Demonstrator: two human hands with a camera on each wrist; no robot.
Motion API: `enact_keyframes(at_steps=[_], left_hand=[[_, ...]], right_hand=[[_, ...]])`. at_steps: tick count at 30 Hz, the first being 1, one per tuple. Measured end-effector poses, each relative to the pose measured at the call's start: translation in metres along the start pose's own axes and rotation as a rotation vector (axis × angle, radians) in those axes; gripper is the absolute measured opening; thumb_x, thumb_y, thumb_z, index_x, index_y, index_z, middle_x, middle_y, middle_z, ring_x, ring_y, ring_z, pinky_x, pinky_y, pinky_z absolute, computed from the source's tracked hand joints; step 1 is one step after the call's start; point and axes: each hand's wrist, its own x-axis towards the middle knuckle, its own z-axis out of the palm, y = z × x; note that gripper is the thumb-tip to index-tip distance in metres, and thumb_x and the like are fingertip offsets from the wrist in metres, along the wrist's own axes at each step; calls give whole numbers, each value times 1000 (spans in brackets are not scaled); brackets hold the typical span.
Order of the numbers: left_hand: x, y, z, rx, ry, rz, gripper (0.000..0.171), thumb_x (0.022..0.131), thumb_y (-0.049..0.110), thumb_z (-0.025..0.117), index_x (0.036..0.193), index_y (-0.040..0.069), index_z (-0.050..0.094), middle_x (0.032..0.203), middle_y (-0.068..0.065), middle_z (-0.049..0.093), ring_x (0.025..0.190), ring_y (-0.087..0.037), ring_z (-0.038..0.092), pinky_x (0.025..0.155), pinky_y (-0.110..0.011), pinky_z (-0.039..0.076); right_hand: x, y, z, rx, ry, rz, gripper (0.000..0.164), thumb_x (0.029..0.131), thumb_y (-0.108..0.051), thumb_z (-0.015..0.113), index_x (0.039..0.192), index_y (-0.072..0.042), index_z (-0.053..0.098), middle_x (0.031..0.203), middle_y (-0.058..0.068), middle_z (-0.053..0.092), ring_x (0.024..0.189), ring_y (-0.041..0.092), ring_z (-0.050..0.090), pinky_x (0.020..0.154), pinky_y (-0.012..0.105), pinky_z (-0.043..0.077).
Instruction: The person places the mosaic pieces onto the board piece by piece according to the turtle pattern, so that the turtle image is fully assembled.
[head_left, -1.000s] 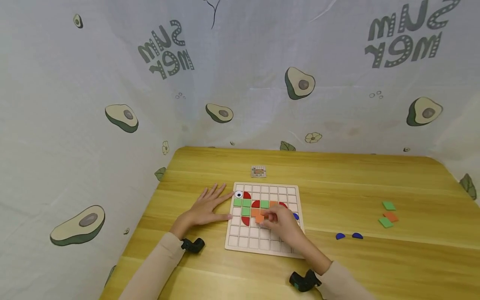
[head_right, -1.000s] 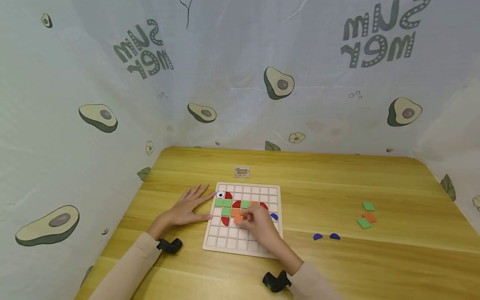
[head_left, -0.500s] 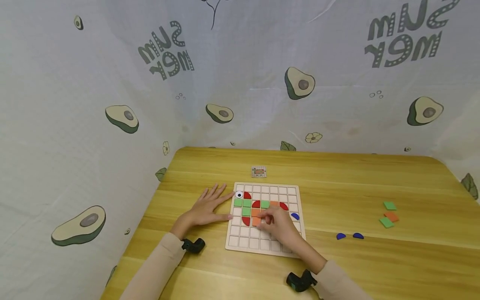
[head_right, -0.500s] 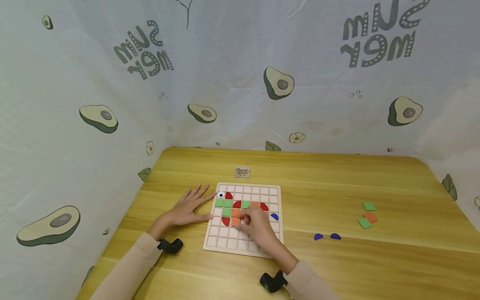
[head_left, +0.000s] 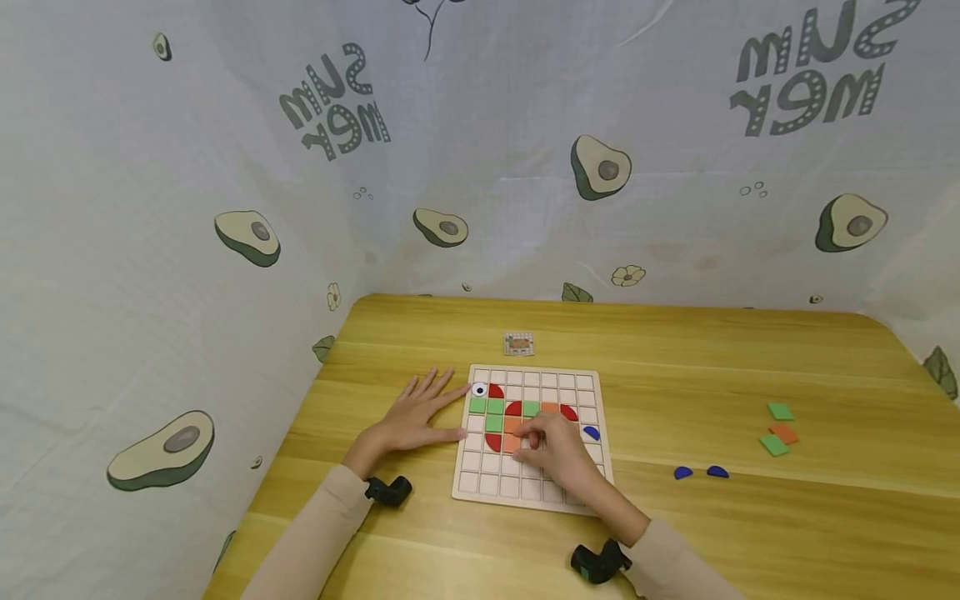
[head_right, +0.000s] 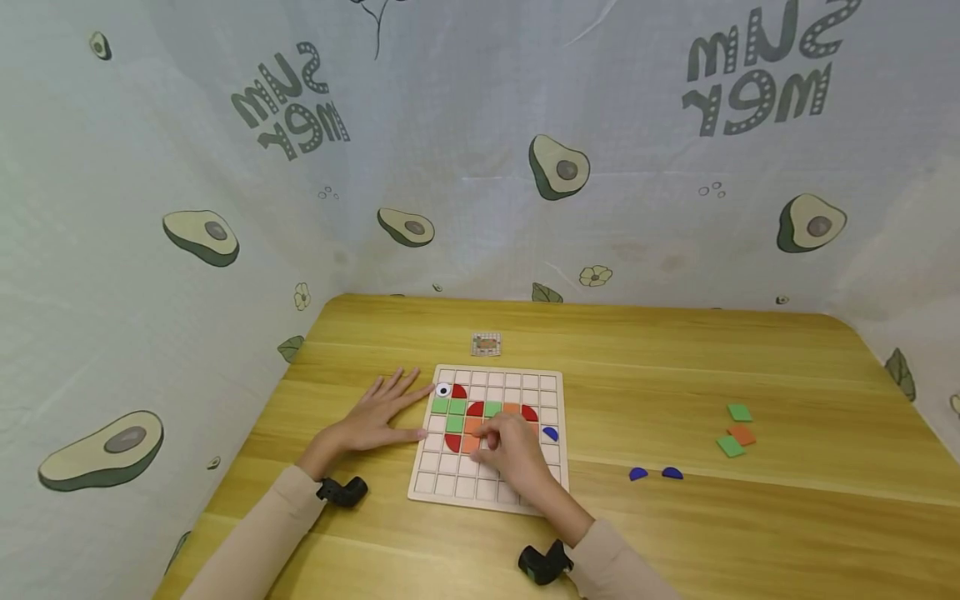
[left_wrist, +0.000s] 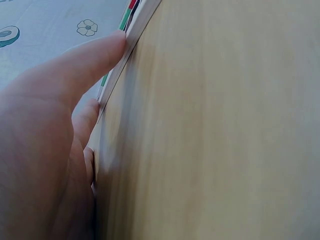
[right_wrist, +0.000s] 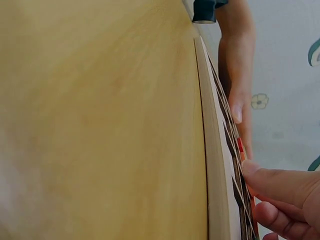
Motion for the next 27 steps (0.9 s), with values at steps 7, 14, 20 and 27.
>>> enact_keyframes(at_steps=[7, 14, 20, 27], left_hand=[[0, 0, 0, 6, -10, -9, 83, 91, 72, 50, 160, 36, 19, 167, -3, 0, 151, -26, -8, 119, -51, -7], [0, 2, -3, -5, -11, -8, 83, 92, 70, 51, 160, 35, 19, 167, -3, 0, 151, -26, -8, 119, -52, -7], [0, 1, -2, 0, -12, -12, 83, 91, 72, 50, 160, 37, 19, 167, -2, 0, 151, -25, -9, 119, -52, -7], [0, 0, 0, 6, 4, 1, 82, 91, 71, 50, 160, 36, 21, 167, -4, 1, 152, -28, -7, 119, -53, -5]], right_hand=[[1, 0, 0, 1, -13, 15, 17, 75, 1, 86, 88, -3, 76, 68, 1, 51, 68, 17, 46, 59, 24, 37], [2, 1, -1, -1, -25, 11, 17, 75, 1, 85, 89, -2, 77, 69, 1, 52, 66, 17, 45, 58, 24, 36], [3, 1, -2, 7, -32, 20, 17, 76, 0, 85, 90, -3, 77, 69, 1, 52, 67, 16, 44, 59, 24, 35], [1, -1, -5, 48, -24, 55, 16, 77, -1, 85, 90, -5, 77, 71, 1, 52, 66, 15, 44, 56, 23, 35]])
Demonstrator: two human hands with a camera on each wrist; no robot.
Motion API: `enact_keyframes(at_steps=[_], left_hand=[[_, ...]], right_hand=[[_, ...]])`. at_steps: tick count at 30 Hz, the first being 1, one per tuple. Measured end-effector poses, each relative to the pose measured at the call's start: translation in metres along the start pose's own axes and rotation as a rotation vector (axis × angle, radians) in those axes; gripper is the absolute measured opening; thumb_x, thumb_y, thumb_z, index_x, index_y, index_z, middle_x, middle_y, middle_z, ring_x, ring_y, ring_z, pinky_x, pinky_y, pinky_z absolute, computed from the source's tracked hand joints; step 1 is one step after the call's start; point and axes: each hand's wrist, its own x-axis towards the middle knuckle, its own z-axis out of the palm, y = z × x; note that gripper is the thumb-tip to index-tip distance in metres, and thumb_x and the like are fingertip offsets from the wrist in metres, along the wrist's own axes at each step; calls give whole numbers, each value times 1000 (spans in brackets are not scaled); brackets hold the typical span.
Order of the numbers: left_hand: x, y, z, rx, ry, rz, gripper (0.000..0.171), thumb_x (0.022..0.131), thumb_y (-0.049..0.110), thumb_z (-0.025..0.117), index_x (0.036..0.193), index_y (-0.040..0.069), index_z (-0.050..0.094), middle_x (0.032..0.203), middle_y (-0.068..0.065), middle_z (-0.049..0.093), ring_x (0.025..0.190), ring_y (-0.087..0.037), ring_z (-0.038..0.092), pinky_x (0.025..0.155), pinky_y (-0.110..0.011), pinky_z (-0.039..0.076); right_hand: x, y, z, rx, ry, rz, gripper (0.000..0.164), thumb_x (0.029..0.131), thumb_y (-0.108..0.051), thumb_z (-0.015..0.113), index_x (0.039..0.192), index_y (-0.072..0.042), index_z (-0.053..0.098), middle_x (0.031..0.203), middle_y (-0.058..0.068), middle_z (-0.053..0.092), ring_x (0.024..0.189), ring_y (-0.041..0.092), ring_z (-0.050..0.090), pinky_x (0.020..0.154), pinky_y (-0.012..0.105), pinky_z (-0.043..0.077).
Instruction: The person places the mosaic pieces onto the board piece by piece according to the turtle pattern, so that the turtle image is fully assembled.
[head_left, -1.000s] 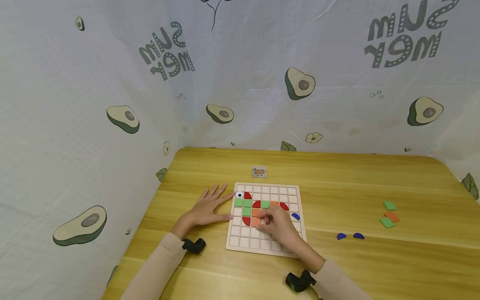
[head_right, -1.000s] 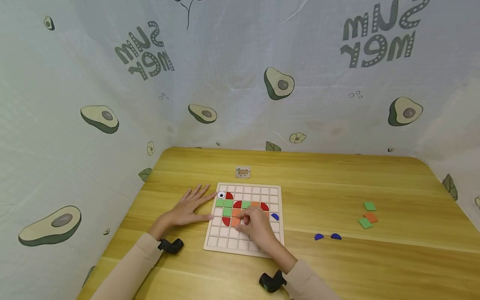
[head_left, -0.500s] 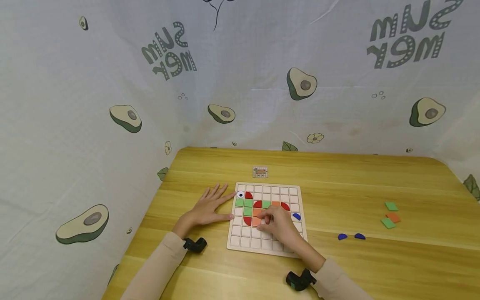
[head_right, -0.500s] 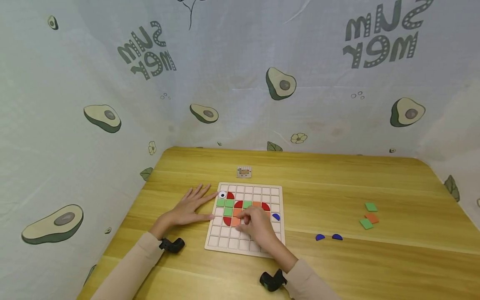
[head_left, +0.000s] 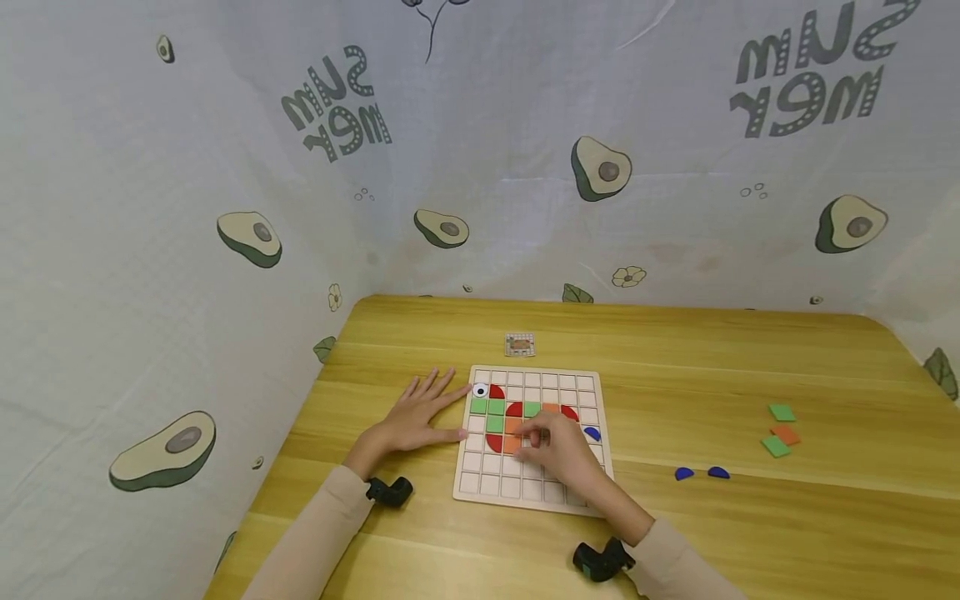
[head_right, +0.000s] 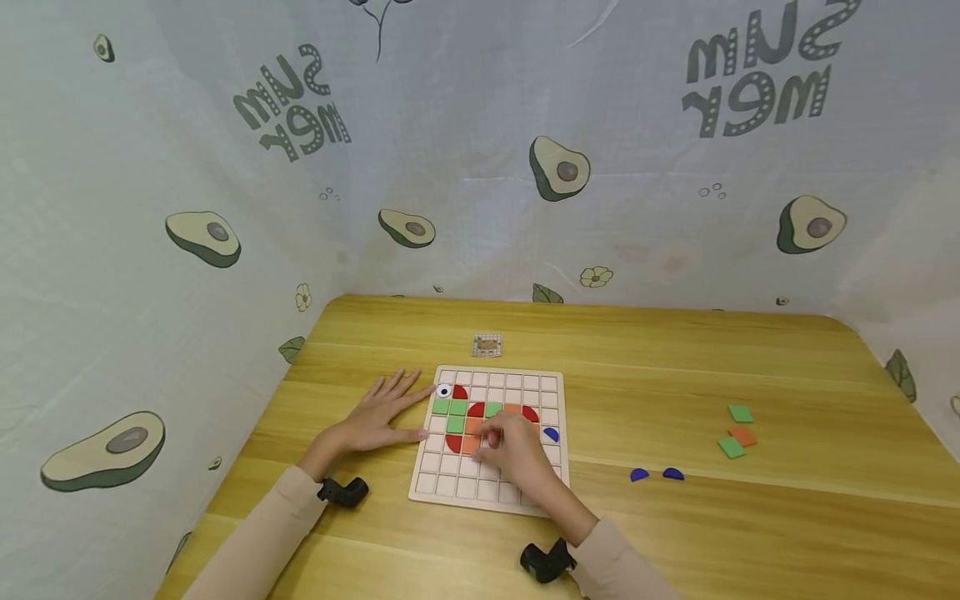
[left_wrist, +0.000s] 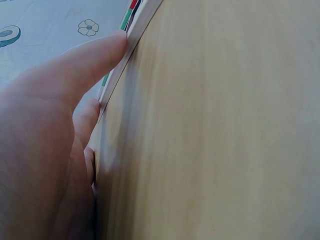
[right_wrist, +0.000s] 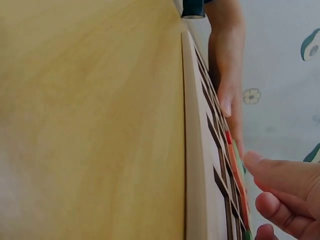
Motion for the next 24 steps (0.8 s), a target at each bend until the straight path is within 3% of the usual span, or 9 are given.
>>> enact_keyframes(at_steps=[3, 12, 20, 24], left_hand=[[0, 1, 0, -1, 13, 8, 82, 92, 70, 51, 160, 34, 22, 167, -5, 3, 152, -29, -6, 119, -54, -5], [0, 0, 1, 1, -5, -2, 82, 92, 71, 50, 160, 37, 20, 167, -3, 0, 151, -26, -9, 119, -52, -7], [-2, 1, 2, -2, 7, 1, 82, 92, 69, 52, 160, 36, 21, 167, -3, 1, 152, -27, -8, 119, -53, -6], [-2, 2, 1, -3, 14, 13, 82, 92, 68, 53, 160, 34, 23, 167, -5, 3, 152, -29, -6, 119, -54, -5]], right_hand=[[0, 0, -5, 7, 16, -1, 15, 78, -3, 85, 91, -6, 77, 71, -1, 52, 64, 14, 43, 55, 23, 34], [-5, 10, -39, 31, 42, -121, 23, 80, -7, 83, 102, -2, 77, 73, -4, 54, 65, 13, 43, 57, 24, 34], [-18, 27, -80, 11, 81, -41, 26, 84, -12, 81, 107, -1, 75, 75, 1, 54, 70, 17, 46, 57, 26, 33], [-26, 37, -102, -27, 122, -43, 25, 86, -10, 79, 107, 1, 74, 76, 1, 55, 70, 15, 46, 58, 26, 34]])
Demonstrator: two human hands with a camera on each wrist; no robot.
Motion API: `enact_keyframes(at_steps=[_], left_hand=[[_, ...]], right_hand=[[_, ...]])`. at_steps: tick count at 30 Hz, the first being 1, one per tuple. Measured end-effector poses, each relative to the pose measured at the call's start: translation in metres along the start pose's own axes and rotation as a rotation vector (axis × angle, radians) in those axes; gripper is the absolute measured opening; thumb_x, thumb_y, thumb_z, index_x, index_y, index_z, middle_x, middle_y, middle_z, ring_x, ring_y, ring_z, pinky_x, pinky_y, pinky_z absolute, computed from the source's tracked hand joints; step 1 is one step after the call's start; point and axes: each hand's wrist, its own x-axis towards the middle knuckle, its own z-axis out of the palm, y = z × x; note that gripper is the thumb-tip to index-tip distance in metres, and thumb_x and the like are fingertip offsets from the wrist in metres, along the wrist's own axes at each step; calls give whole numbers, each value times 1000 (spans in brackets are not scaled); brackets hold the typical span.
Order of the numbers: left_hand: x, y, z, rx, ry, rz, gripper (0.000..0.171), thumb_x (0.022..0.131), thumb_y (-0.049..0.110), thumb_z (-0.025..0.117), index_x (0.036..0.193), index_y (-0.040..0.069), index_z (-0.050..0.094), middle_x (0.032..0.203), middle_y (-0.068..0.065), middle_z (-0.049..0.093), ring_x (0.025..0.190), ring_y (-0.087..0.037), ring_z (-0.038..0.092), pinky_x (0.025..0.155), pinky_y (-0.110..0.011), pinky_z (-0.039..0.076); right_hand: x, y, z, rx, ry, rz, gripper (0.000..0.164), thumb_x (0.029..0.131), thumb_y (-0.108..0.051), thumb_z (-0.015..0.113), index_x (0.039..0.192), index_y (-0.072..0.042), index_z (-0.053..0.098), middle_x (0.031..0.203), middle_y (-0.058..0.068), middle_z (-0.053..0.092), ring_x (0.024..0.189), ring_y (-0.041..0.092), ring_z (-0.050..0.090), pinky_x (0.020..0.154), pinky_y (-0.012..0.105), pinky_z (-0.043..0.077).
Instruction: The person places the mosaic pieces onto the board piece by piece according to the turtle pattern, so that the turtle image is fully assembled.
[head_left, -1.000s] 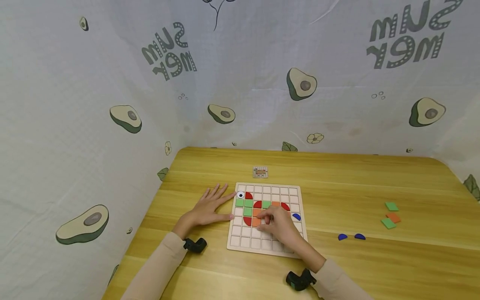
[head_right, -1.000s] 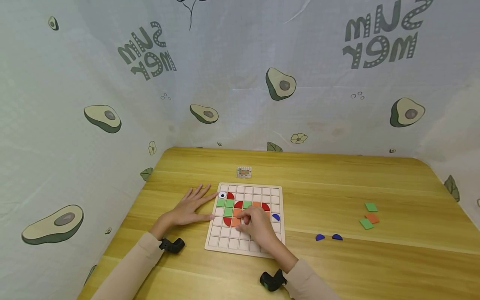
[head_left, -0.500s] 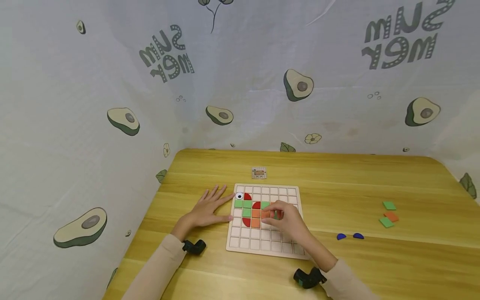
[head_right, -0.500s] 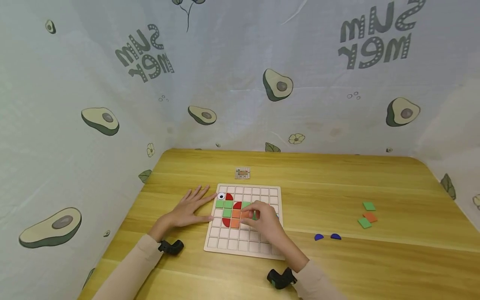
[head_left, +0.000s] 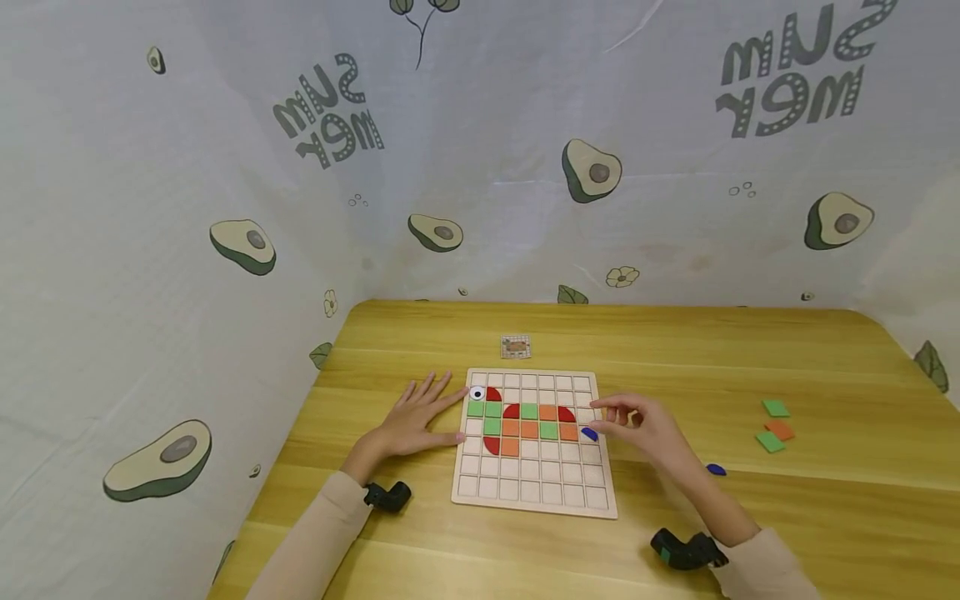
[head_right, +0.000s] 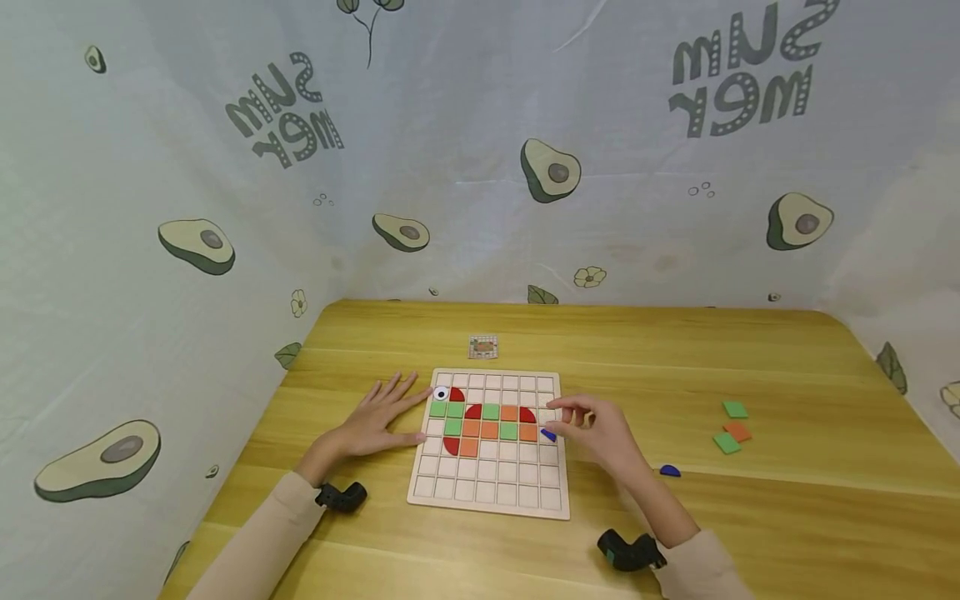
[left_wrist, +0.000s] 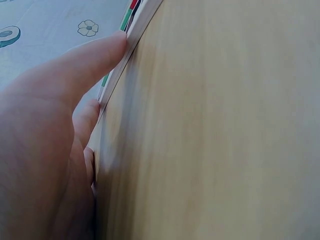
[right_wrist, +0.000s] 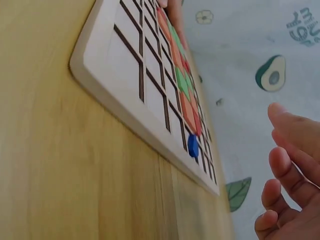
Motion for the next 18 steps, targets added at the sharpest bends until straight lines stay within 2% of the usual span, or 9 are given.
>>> enact_keyframes(at_steps=[6, 11, 14, 18], left_hand=[[0, 0, 0, -4, -8, -4, 81, 93, 67, 53, 160, 34, 21, 167, -5, 2, 152, -29, -7, 119, -53, -6], [0, 0, 0, 3, 2, -5, 81, 92, 68, 53, 160, 34, 22, 167, -5, 3, 152, -30, -6, 119, -55, -4], [1, 0, 0, 2, -2, -12, 82, 92, 70, 52, 160, 35, 21, 167, -4, 2, 152, -29, -6, 119, -54, -5], [2, 0, 0, 17, -19, -23, 83, 91, 72, 49, 160, 38, 18, 167, -2, 0, 152, -27, -8, 119, -52, -6]], right_hand=[[-12, 19, -35, -51, 48, -7, 27, 88, -11, 77, 111, 2, 73, 78, 0, 55, 67, 13, 44, 54, 27, 33], [-25, 40, -65, -32, 84, -8, 26, 89, -5, 75, 112, 7, 70, 76, -1, 55, 63, 14, 44, 52, 29, 32], [-33, 53, -83, -23, 98, 16, 26, 90, -4, 74, 113, 7, 69, 77, -2, 55, 63, 14, 43, 51, 31, 31], [-45, 66, -102, -78, 106, 77, 31, 92, -10, 74, 117, 7, 68, 78, -3, 56, 65, 13, 45, 51, 29, 34]])
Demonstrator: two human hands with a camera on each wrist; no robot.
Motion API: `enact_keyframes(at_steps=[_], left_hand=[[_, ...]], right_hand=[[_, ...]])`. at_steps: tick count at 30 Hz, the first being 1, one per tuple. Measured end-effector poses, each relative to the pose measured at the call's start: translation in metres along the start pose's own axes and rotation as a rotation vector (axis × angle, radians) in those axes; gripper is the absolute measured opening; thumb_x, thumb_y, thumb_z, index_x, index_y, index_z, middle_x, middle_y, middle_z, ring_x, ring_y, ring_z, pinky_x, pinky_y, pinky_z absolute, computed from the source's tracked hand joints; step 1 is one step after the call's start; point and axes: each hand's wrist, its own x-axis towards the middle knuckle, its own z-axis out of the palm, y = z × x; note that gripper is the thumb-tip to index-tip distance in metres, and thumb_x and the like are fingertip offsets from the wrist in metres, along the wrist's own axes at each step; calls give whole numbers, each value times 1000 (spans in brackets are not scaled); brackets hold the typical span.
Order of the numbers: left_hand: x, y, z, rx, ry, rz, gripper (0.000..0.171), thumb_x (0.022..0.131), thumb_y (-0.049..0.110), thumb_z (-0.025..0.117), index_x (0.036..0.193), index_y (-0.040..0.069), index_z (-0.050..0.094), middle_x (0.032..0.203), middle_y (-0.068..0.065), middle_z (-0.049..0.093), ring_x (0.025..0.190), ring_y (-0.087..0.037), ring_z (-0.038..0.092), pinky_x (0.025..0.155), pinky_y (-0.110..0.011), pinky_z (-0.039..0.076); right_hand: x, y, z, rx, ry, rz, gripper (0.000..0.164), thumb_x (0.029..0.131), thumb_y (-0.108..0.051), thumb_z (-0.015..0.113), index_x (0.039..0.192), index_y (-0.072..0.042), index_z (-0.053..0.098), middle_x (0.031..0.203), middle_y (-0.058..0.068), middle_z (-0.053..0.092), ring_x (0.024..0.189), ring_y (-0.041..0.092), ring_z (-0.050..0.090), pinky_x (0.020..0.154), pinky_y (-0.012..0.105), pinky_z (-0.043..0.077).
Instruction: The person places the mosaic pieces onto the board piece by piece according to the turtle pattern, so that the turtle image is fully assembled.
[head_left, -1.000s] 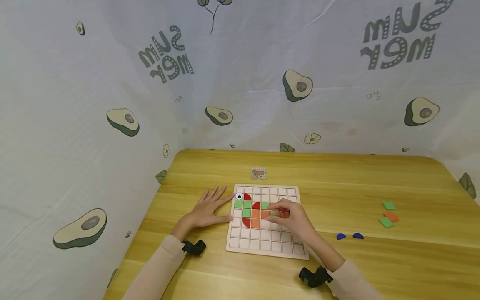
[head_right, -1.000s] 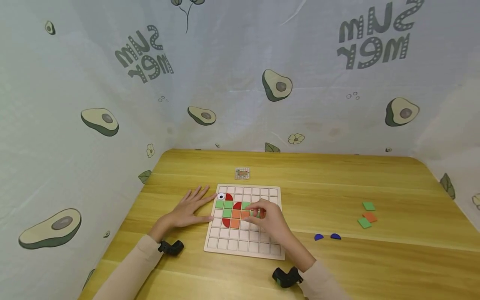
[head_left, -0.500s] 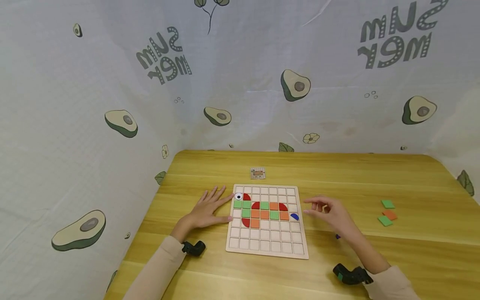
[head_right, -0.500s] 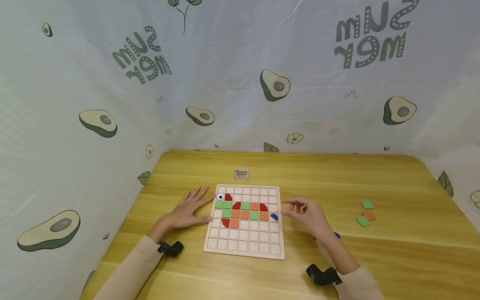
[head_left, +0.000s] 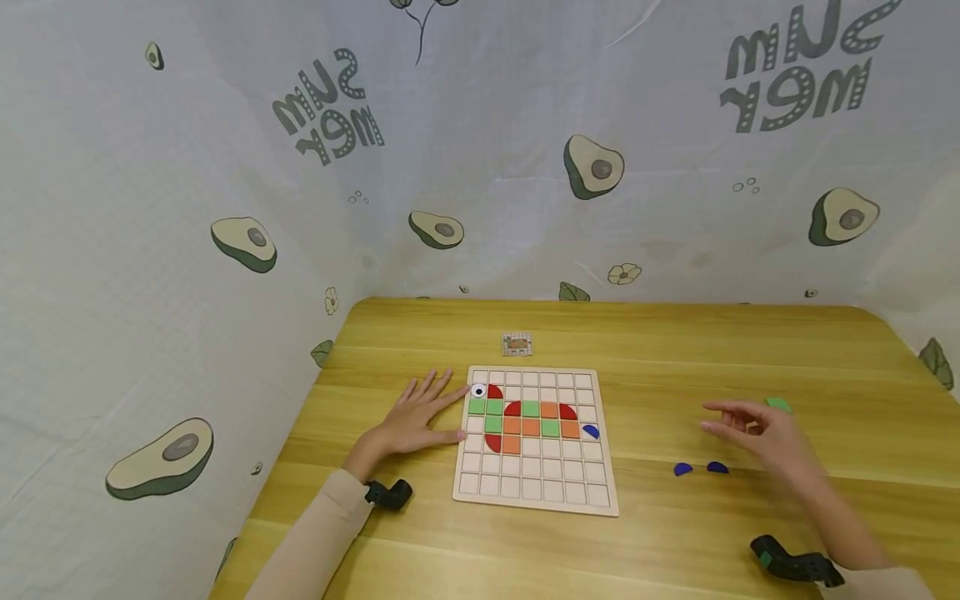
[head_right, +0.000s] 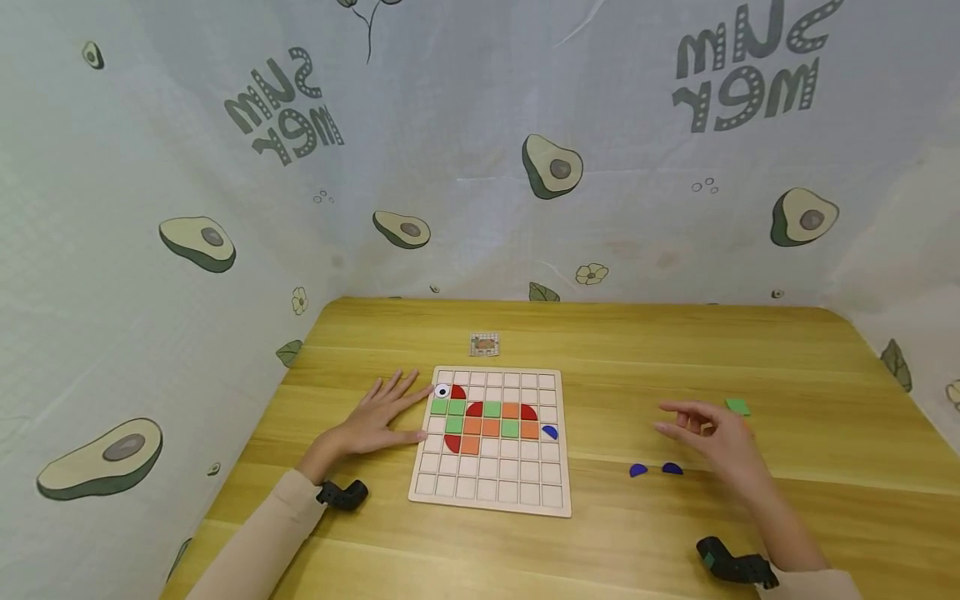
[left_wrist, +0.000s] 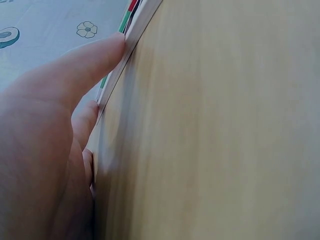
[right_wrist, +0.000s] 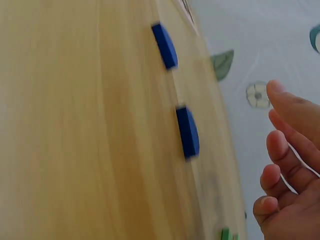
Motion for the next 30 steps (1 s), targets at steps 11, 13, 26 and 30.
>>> enact_keyframes(at_steps=[11, 13, 26, 30], left_hand=[[1, -1, 1, 4, -15, -2, 83, 91, 73, 48, 160, 39, 16, 167, 0, -3, 151, -25, -10, 119, -50, -8], [0, -1, 0, 1, -14, -2, 83, 91, 73, 48, 160, 39, 16, 167, 0, -3, 151, -25, -10, 119, -50, -8], [0, -1, 1, 3, -12, -6, 83, 91, 73, 48, 159, 39, 17, 167, -1, -2, 151, -26, -10, 119, -50, -7], [1, -1, 1, 8, -12, -12, 83, 91, 74, 48, 159, 40, 16, 167, 0, -3, 151, -25, -10, 119, -50, -7]], right_hand=[[-19, 34, -45, -60, -28, 130, 29, 94, -17, 72, 123, -20, 73, 90, -16, 59, 75, 6, 51, 56, 24, 40], [-21, 40, -51, -64, -29, 114, 26, 93, -12, 72, 117, -23, 74, 87, -15, 58, 73, 7, 49, 56, 23, 39], [-21, 65, -64, -93, -107, 51, 36, 92, -8, 73, 127, -5, 67, 87, -3, 51, 71, 14, 37, 55, 28, 29], [-17, 66, -65, -57, -149, -20, 38, 92, -1, 70, 128, 3, 63, 88, 1, 49, 71, 15, 34, 55, 29, 27]])
